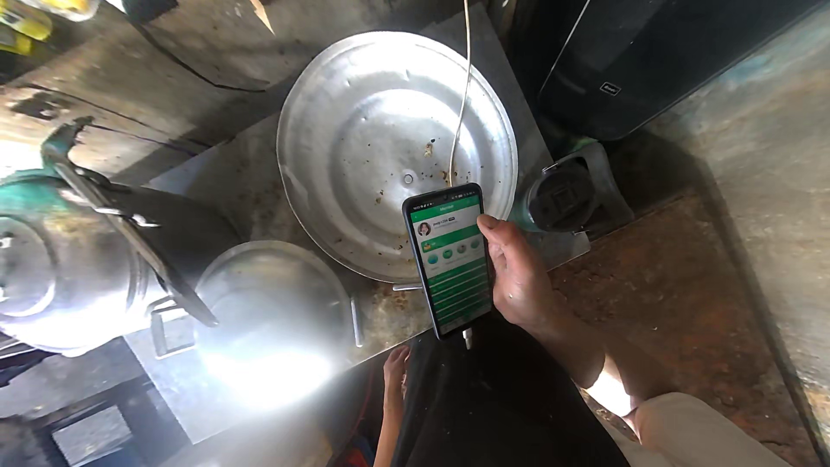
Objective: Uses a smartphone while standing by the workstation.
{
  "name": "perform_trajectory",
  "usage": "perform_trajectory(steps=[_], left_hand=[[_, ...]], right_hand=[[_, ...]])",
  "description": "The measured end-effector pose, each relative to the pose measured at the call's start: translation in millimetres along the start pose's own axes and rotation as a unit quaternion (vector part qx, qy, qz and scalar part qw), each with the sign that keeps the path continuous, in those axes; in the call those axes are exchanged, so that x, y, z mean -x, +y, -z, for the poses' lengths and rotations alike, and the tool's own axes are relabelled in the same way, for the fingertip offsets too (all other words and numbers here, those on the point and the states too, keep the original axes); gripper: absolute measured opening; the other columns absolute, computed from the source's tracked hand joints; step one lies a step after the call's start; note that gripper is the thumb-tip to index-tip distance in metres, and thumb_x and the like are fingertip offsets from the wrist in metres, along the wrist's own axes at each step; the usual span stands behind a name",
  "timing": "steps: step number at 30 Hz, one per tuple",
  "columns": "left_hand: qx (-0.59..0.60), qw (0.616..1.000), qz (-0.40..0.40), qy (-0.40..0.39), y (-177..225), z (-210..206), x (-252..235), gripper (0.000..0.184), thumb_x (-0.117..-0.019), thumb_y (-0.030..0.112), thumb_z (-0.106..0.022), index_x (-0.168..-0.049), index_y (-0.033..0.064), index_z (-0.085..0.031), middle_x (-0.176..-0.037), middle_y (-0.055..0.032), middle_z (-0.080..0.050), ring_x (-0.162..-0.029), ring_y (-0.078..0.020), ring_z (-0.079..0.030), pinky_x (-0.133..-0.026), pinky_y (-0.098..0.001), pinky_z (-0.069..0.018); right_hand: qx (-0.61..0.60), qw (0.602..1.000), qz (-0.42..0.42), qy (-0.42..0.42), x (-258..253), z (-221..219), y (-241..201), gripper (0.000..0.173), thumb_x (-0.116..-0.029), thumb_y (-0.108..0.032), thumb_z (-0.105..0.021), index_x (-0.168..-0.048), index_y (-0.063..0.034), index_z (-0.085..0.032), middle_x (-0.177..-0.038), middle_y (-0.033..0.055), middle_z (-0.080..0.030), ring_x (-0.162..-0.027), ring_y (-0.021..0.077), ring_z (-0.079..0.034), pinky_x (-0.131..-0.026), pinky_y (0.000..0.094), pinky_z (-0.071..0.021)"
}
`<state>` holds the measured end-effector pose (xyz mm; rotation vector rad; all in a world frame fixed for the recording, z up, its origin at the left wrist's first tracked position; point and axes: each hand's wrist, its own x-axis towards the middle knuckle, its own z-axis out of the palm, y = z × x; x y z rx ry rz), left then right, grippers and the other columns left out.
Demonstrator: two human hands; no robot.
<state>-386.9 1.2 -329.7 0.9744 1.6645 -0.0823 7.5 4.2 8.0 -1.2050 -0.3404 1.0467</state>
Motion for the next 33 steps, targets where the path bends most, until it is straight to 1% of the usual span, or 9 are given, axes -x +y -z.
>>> perform_trajectory(steps=[2,4,7,11,15,18,23,26,33], left_hand=[[-0.013,1.0,0.004,0.003,4.7,-0.4,3.0,0.027,-0.1023,0.019,-0.063,-0.121,0.0005,-0.068,-0.112,-0.0159,-0.072,-0.098,-0.0201,-0.068,-0.09,-0.0405,-0.0539],[-0.003,1.0,0.004,0.007,1.2,-1.2,1.7,0.026,-0.1022,0.017,-0.063,-0.12,-0.0002,-0.068,-0.11,-0.0153,-0.072,-0.093,-0.017,-0.067,-0.086,-0.0369,-0.0543],[0.009,1.0,-0.002,0.0,-2.3,-1.7,-3.6,0.026,-0.1025,0.013,-0.062,-0.122,-0.0036,-0.066,-0.113,-0.0179,-0.07,-0.096,-0.0183,-0.066,-0.089,-0.0374,-0.0538],[-0.007,1.0,0.002,0.011,-12.9,0.2,-6.4,0.025,-0.1007,0.016,-0.065,-0.119,-0.0008,-0.068,-0.108,-0.0151,-0.072,-0.091,-0.0172,-0.067,-0.084,-0.0367,-0.0548],[0.007,1.0,0.006,0.015,-9.2,-1.6,-6.1,0.024,-0.1006,0.015,-0.066,-0.119,-0.0008,-0.068,-0.109,-0.0153,-0.072,-0.094,-0.0177,-0.068,-0.086,-0.037,-0.0548],[0.003,1.0,0.01,0.017,-5.0,-2.1,-3.9,0.023,-0.1015,0.016,-0.064,-0.118,-0.0004,-0.068,-0.106,-0.0141,-0.072,-0.088,-0.0155,-0.066,-0.081,-0.0348,-0.0546],[0.004,1.0,0.01,0.015,-8.1,-2.0,-3.3,0.024,-0.1013,0.015,-0.064,-0.119,-0.0012,-0.067,-0.106,-0.015,-0.071,-0.087,-0.0156,-0.066,-0.081,-0.0347,-0.0543],[0.038,0.999,0.016,0.023,-7.1,-3.4,-0.4,0.024,-0.0999,0.012,-0.066,-0.119,-0.0023,-0.067,-0.109,-0.0161,-0.071,-0.091,-0.0166,-0.067,-0.084,-0.0346,-0.0555],[0.019,0.999,0.026,-0.003,9.5,-0.2,4.8,0.025,-0.1021,0.014,-0.063,-0.122,-0.0021,-0.066,-0.113,-0.0177,-0.07,-0.094,-0.0201,-0.066,-0.086,-0.0388,-0.0537]], right_hand=[[-0.015,1.0,-0.013,-0.021,-1.1,0.6,-0.2,0.047,-0.1091,-0.039,-0.03,-0.134,-0.0119,-0.06,-0.115,0.0066,-0.068,-0.102,0.0143,-0.068,-0.086,0.0377,-0.0598],[-0.031,0.998,-0.028,-0.041,-1.7,1.8,0.1,0.047,-0.1081,-0.036,-0.03,-0.138,-0.0122,-0.057,-0.115,0.0082,-0.068,-0.099,0.0159,-0.069,-0.083,0.0382,-0.0608],[-0.034,0.997,-0.049,-0.059,-3.0,3.3,-0.9,0.046,-0.1055,-0.034,-0.031,-0.141,-0.0144,-0.053,-0.117,0.0078,-0.068,-0.101,0.0153,-0.069,-0.083,0.0375,-0.0603],[-0.029,0.995,-0.064,-0.075,0.2,5.1,0.0,0.048,-0.1048,-0.033,-0.031,-0.146,-0.0152,-0.049,-0.12,0.0079,-0.067,-0.104,0.016,-0.068,-0.085,0.0379,-0.0599],[-0.052,0.991,-0.072,-0.097,-0.8,6.2,1.6,0.048,-0.1039,-0.03,-0.029,-0.146,-0.0154,-0.046,-0.121,0.009,-0.066,-0.105,0.0169,-0.068,-0.086,0.0389,-0.0594],[-0.059,0.99,-0.074,-0.109,-2.5,7.1,1.8,0.047,-0.1035,-0.029,-0.029,-0.145,-0.0159,-0.047,-0.12,0.0096,-0.067,-0.103,0.0176,-0.069,-0.082,0.0382,-0.0598],[-0.044,0.99,-0.06,-0.123,-2.3,5.7,1.6,0.048,-0.1025,-0.026,-0.027,-0.143,-0.0141,-0.049,-0.121,0.0106,-0.066,-0.104,0.0185,-0.067,-0.083,0.0384,-0.0591],[-0.043,0.989,-0.056,-0.128,-1.8,3.7,2.0,0.047,-0.1018,-0.025,-0.028,-0.142,-0.0129,-0.05,-0.121,0.0106,-0.065,-0.105,0.0185,-0.067,-0.085,0.0392,-0.059],[-0.036,0.99,-0.036,-0.133,-0.2,1.2,-1.0,0.044,-0.1029,-0.021,-0.029,-0.14,-0.011,-0.051,-0.12,0.0098,-0.065,-0.105,0.0169,-0.067,-0.087,0.0381,-0.059]])
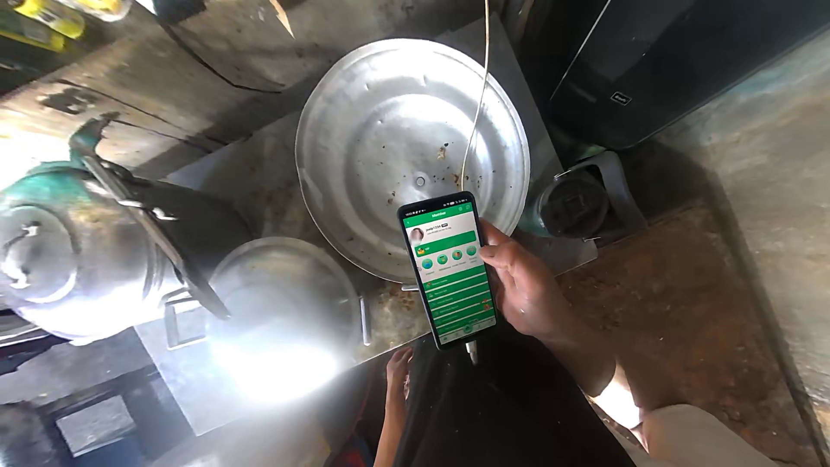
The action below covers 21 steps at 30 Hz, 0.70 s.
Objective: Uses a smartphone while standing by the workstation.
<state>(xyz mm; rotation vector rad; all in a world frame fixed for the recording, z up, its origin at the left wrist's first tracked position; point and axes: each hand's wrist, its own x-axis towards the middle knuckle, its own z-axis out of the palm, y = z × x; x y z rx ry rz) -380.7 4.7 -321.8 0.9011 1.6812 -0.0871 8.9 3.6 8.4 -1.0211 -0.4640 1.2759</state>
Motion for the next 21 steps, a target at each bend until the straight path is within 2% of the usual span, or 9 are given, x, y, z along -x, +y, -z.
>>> perform_trajectory(steps=[2,5,10,14,16,18,21], left_hand=[[-0.025,0.999,-0.024,0.009,-9.5,2.8,-10.3,0.024,-0.1011,0.016,-0.065,-0.119,-0.0004,-0.068,-0.107,-0.0144,-0.072,-0.088,-0.0159,-0.065,-0.082,-0.0357,-0.0535],[-0.042,0.999,-0.03,0.004,-9.0,7.3,-14.8,0.025,-0.102,0.016,-0.063,-0.12,-0.0009,-0.068,-0.108,-0.0146,-0.072,-0.091,-0.0164,-0.066,-0.085,-0.0373,-0.0539],[-0.028,1.0,-0.009,0.007,-2.8,4.6,-16.3,0.026,-0.1023,0.017,-0.063,-0.12,-0.0009,-0.067,-0.103,-0.0136,-0.071,-0.08,-0.0135,-0.064,-0.075,-0.0333,-0.0542],[-0.018,1.0,-0.012,0.01,-6.1,1.2,-18.4,0.025,-0.1012,0.017,-0.065,-0.119,-0.0004,-0.067,-0.103,-0.014,-0.071,-0.081,-0.0152,-0.065,-0.076,-0.0346,-0.0545],[-0.017,1.0,-0.014,0.002,-8.6,2.5,-20.0,0.025,-0.1015,0.017,-0.065,-0.12,-0.0004,-0.067,-0.109,-0.0154,-0.072,-0.09,-0.0182,-0.068,-0.084,-0.038,-0.0558],[-0.027,0.999,-0.02,0.009,-10.6,1.7,-19.9,0.025,-0.1012,0.018,-0.065,-0.119,0.0002,-0.068,-0.107,-0.0148,-0.072,-0.089,-0.0183,-0.067,-0.082,-0.0385,-0.0552],[-0.05,0.998,-0.024,0.006,-13.5,3.0,-20.4,0.027,-0.1011,0.02,-0.065,-0.121,0.0015,-0.069,-0.112,-0.0151,-0.072,-0.097,-0.0202,-0.068,-0.088,-0.0411,-0.0542]], right_hand=[[-0.002,1.0,0.001,0.003,1.0,-0.5,0.5,0.044,-0.1032,-0.021,-0.03,-0.142,-0.0109,-0.049,-0.12,0.0107,-0.065,-0.104,0.0179,-0.067,-0.086,0.0389,-0.0593],[0.009,1.0,0.004,0.013,2.2,-0.3,2.2,0.047,-0.1028,-0.02,-0.032,-0.147,-0.0117,-0.046,-0.123,0.0108,-0.065,-0.106,0.0183,-0.067,-0.085,0.039,-0.0597],[0.013,1.0,-0.001,0.016,2.1,-0.7,1.0,0.045,-0.102,-0.017,-0.035,-0.145,-0.0106,-0.047,-0.117,0.0133,-0.066,-0.099,0.0209,-0.07,-0.08,0.0403,-0.0614],[0.016,1.0,0.003,0.017,2.3,-1.0,0.2,0.043,-0.102,-0.016,-0.036,-0.143,-0.0095,-0.048,-0.116,0.0137,-0.066,-0.099,0.0214,-0.069,-0.08,0.0405,-0.0615],[0.02,1.0,0.006,0.016,2.6,-1.8,-1.1,0.044,-0.1,-0.014,-0.039,-0.143,-0.0093,-0.048,-0.117,0.0139,-0.066,-0.1,0.022,-0.07,-0.08,0.0409,-0.0617],[0.017,1.0,0.006,0.014,2.5,-2.3,-1.9,0.045,-0.0969,-0.011,-0.043,-0.142,-0.009,-0.047,-0.117,0.0142,-0.066,-0.099,0.022,-0.07,-0.08,0.0406,-0.0616],[0.004,1.0,0.006,0.005,2.1,-2.0,-1.6,0.048,-0.0947,-0.01,-0.05,-0.143,-0.0085,-0.045,-0.117,0.0152,-0.066,-0.098,0.0228,-0.07,-0.079,0.0404,-0.0619]])
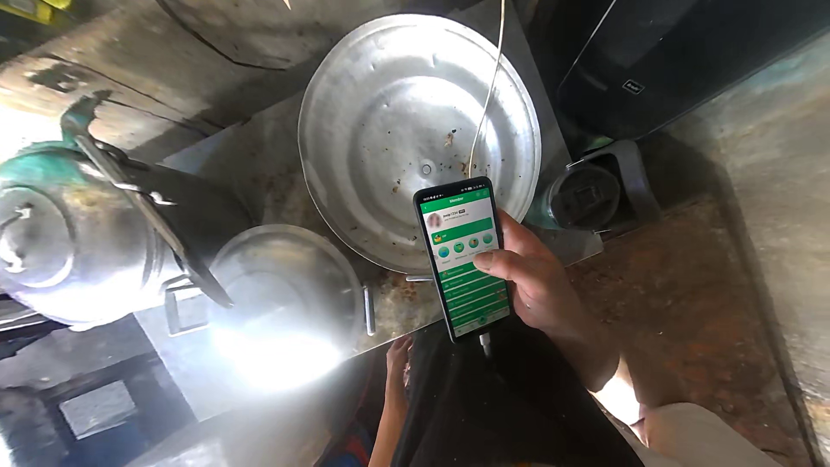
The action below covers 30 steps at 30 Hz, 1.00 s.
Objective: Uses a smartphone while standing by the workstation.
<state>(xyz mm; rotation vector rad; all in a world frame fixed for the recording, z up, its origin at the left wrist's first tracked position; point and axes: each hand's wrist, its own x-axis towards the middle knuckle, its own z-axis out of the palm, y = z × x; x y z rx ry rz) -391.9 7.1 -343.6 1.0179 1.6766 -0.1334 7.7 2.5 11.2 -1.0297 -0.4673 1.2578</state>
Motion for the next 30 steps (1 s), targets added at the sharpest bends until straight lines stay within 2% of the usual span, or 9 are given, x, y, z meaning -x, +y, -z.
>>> perform_trajectory(steps=[2,4,6,9,17,19,25,30], left_hand=[[-0.006,1.0,-0.001,-0.003,1.1,0.3,1.6,0.027,-0.1018,0.021,-0.064,-0.121,0.002,-0.068,-0.113,-0.0146,-0.072,-0.098,-0.0193,-0.068,-0.089,-0.0405,-0.0541],[0.003,1.0,-0.004,0.0,0.4,-0.5,3.3,0.025,-0.1018,0.019,-0.064,-0.119,0.0013,-0.068,-0.109,-0.0136,-0.072,-0.091,-0.0166,-0.066,-0.084,-0.0376,-0.0538],[0.017,1.0,-0.005,0.002,-0.7,-1.2,3.9,0.024,-0.1015,0.017,-0.064,-0.118,0.0007,-0.069,-0.107,-0.0139,-0.072,-0.09,-0.0167,-0.067,-0.084,-0.0373,-0.0546],[0.015,1.0,-0.005,0.0,-3.4,-1.3,2.5,0.024,-0.1015,0.017,-0.065,-0.118,0.0008,-0.069,-0.11,-0.0147,-0.072,-0.094,-0.0188,-0.068,-0.087,-0.0397,-0.055],[0.017,1.0,-0.003,-0.002,4.1,-2.5,8.9,0.025,-0.1021,0.018,-0.063,-0.12,-0.0001,-0.067,-0.105,-0.0135,-0.071,-0.084,-0.0147,-0.065,-0.078,-0.0345,-0.0539],[0.018,1.0,-0.003,-0.007,2.3,-2.5,7.3,0.026,-0.1028,0.017,-0.062,-0.121,-0.0007,-0.066,-0.109,-0.0145,-0.071,-0.088,-0.0156,-0.066,-0.082,-0.0354,-0.0543],[0.025,1.0,-0.003,-0.003,-0.1,-3.6,7.0,0.025,-0.1021,0.018,-0.063,-0.12,0.0008,-0.068,-0.108,-0.0135,-0.072,-0.087,-0.0153,-0.066,-0.081,-0.0357,-0.0545],[0.038,0.999,-0.007,-0.002,0.6,-4.2,7.6,0.024,-0.1017,0.017,-0.064,-0.118,0.0004,-0.068,-0.102,-0.0113,-0.071,-0.077,-0.0113,-0.062,-0.072,-0.0307,-0.0521]], right_hand=[[0.003,1.0,-0.005,0.001,0.1,0.0,-0.5,0.052,-0.0936,-0.009,-0.054,-0.144,-0.009,-0.044,-0.118,0.0154,-0.066,-0.098,0.0231,-0.071,-0.078,0.0402,-0.0626],[0.012,1.0,-0.01,0.002,0.4,0.1,-0.7,0.055,-0.092,-0.009,-0.057,-0.146,-0.0093,-0.043,-0.119,0.0155,-0.066,-0.098,0.0237,-0.07,-0.078,0.0403,-0.0628],[0.027,1.0,-0.011,0.006,0.5,-0.1,-0.9,0.058,-0.0901,-0.008,-0.06,-0.145,-0.0102,-0.044,-0.119,0.0145,-0.066,-0.098,0.0233,-0.071,-0.077,0.0397,-0.0632],[0.036,0.999,-0.012,0.01,1.2,-0.8,-2.4,0.058,-0.0898,-0.006,-0.059,-0.146,-0.0105,-0.044,-0.118,0.014,-0.067,-0.098,0.0229,-0.071,-0.077,0.0395,-0.0634],[0.03,0.999,-0.017,0.0,1.4,0.9,-3.0,0.062,-0.0868,-0.005,-0.058,-0.146,-0.0108,-0.041,-0.118,0.0144,-0.066,-0.096,0.0234,-0.071,-0.074,0.0399,-0.0636],[0.027,0.999,-0.018,-0.001,1.5,1.1,-2.9,0.062,-0.0863,-0.005,-0.059,-0.146,-0.0106,-0.041,-0.117,0.0147,-0.066,-0.096,0.0234,-0.071,-0.074,0.04,-0.0635],[0.021,0.999,-0.024,-0.006,1.5,2.0,-2.4,0.068,-0.0844,-0.005,-0.061,-0.148,-0.013,-0.038,-0.119,0.0153,-0.065,-0.097,0.0252,-0.071,-0.074,0.0418,-0.0637],[0.022,0.999,-0.025,-0.014,1.8,1.2,-2.8,0.073,-0.0821,0.0,-0.061,-0.149,-0.014,-0.037,-0.121,0.0149,-0.065,-0.099,0.0251,-0.071,-0.077,0.0416,-0.0638]])
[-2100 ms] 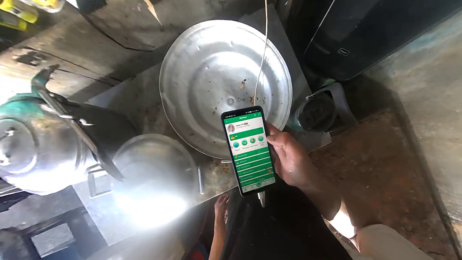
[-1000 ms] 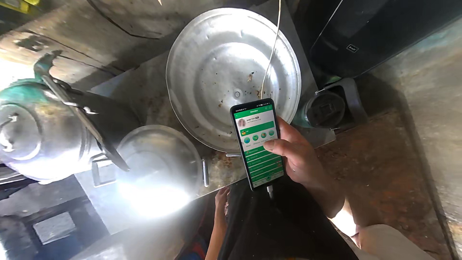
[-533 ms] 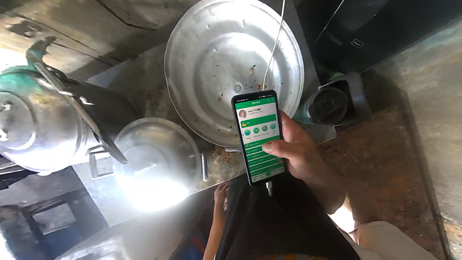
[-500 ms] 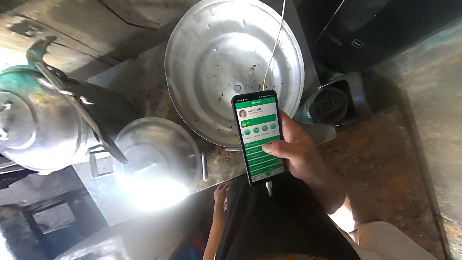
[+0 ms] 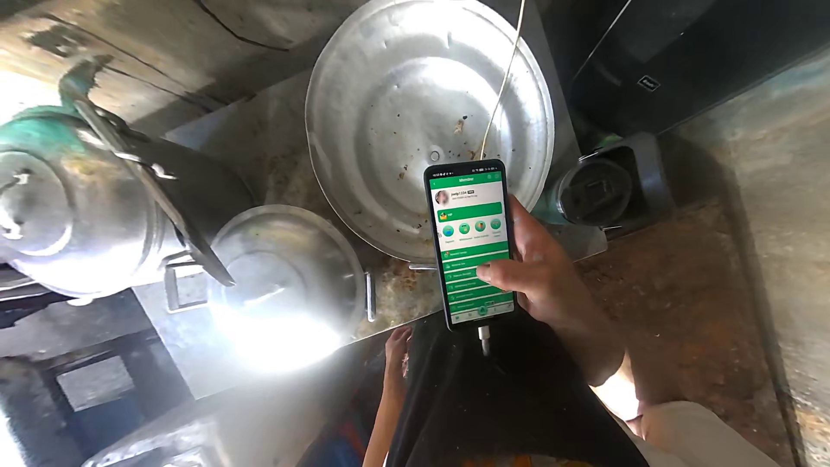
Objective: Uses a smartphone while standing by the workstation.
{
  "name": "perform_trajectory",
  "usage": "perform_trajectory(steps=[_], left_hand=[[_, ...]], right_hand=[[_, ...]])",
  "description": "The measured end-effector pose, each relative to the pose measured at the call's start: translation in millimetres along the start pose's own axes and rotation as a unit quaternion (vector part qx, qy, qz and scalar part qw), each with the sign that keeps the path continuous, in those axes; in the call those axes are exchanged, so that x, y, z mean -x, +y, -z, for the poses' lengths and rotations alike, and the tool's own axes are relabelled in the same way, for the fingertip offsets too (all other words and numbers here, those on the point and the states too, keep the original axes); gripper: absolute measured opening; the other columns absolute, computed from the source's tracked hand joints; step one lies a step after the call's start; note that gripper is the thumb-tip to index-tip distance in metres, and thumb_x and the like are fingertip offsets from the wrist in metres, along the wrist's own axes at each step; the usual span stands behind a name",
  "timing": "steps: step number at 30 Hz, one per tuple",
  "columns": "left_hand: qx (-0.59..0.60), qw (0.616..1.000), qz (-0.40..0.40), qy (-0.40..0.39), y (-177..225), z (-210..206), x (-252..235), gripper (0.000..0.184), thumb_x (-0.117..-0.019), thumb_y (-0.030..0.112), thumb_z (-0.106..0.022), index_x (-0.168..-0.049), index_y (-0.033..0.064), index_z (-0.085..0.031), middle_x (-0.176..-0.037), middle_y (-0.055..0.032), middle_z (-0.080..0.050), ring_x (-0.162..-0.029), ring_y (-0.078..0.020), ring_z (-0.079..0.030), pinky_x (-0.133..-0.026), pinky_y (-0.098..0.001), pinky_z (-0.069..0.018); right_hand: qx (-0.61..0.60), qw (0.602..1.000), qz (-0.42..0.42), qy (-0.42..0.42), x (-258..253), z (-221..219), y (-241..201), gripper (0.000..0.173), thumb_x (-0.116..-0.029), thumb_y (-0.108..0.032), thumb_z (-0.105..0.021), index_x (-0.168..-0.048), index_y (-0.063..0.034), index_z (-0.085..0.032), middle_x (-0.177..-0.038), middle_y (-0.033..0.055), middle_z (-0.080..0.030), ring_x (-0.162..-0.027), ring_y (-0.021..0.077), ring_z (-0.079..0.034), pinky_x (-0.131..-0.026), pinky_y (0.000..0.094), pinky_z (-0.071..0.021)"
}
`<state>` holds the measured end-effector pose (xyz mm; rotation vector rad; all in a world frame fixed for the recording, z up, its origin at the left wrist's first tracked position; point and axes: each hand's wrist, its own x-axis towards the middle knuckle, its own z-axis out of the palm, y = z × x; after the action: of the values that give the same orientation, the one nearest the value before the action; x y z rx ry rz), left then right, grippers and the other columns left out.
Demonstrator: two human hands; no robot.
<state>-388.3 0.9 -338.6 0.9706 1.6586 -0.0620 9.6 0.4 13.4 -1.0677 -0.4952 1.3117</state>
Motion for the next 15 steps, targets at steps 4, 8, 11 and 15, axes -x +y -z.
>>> perform_trajectory(steps=[4,8,11,15], left_hand=[[-0.009,1.0,0.014,-0.005,1.6,1.6,-1.2,0.026,-0.102,0.018,-0.064,-0.12,0.0008,-0.067,-0.106,-0.0133,-0.071,-0.083,-0.0149,-0.065,-0.077,-0.0346,-0.0538],[0.001,1.0,0.022,-0.004,4.4,2.6,-2.7,0.026,-0.1026,0.017,-0.063,-0.121,-0.0006,-0.066,-0.107,-0.015,-0.071,-0.084,-0.0163,-0.066,-0.078,-0.035,-0.0552],[0.003,1.0,0.026,-0.008,-1.3,2.9,-10.6,0.027,-0.1024,0.018,-0.063,-0.122,0.0005,-0.066,-0.107,-0.0149,-0.071,-0.082,-0.0165,-0.066,-0.075,-0.0354,-0.055],[0.008,0.999,0.03,-0.017,-6.2,2.8,-20.0,0.028,-0.1018,0.02,-0.064,-0.123,0.0012,-0.066,-0.103,-0.014,-0.07,-0.073,-0.015,-0.06,-0.069,-0.0341,-0.0525]], right_hand=[[0.0,1.0,-0.002,-0.003,0.7,-0.9,-0.2,0.075,-0.0807,0.0,-0.062,-0.15,-0.0153,-0.036,-0.121,0.0137,-0.065,-0.099,0.0236,-0.071,-0.076,0.0402,-0.0638],[0.005,1.0,0.001,-0.003,-0.5,-2.1,0.0,0.072,-0.0806,0.002,-0.061,-0.147,-0.0145,-0.038,-0.119,0.0133,-0.066,-0.098,0.0227,-0.071,-0.075,0.0387,-0.0637],[0.013,1.0,0.001,0.015,-0.9,-3.7,-0.5,0.063,-0.0891,-0.002,-0.055,-0.149,-0.0137,-0.039,-0.12,0.0142,-0.066,-0.097,0.0236,-0.071,-0.073,0.0394,-0.0636],[0.001,1.0,0.012,0.008,-1.8,-2.0,-0.5,0.05,-0.1002,-0.012,-0.044,-0.15,-0.013,-0.04,-0.121,0.014,-0.065,-0.099,0.023,-0.07,-0.076,0.0412,-0.0628]])
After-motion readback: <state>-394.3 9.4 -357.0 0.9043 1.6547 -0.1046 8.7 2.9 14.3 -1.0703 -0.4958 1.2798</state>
